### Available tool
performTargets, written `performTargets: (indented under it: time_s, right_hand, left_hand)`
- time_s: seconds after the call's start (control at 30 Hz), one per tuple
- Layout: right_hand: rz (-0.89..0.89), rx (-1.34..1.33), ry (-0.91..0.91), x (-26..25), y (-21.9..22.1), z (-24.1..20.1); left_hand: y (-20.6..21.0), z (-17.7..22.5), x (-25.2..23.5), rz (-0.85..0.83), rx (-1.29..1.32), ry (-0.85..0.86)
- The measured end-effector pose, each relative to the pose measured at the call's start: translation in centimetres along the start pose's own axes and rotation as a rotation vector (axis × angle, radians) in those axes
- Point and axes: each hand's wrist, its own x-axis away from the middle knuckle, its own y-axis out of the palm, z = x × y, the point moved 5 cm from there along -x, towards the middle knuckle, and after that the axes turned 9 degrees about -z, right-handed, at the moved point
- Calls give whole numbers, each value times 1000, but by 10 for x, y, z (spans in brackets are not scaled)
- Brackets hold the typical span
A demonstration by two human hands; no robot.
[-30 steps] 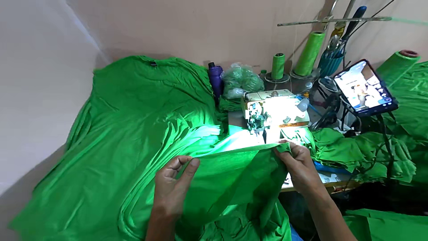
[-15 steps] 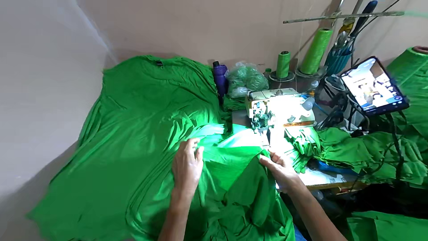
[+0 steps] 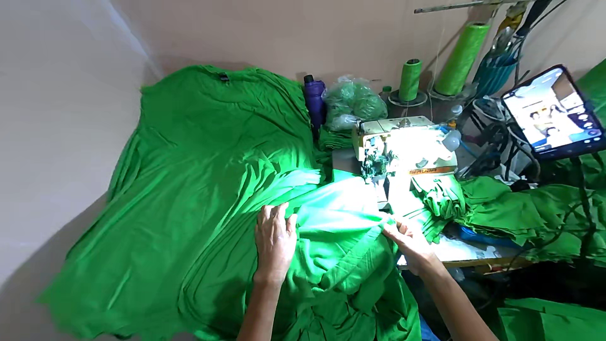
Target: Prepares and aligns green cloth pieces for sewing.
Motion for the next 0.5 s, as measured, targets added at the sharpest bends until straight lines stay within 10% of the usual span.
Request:
performTargets:
  time_s: [0.5]
  right_hand:
    - [-33, 47, -13, 3, -1, 7]
  left_hand:
    - [12, 8, 20, 195, -134, 69]
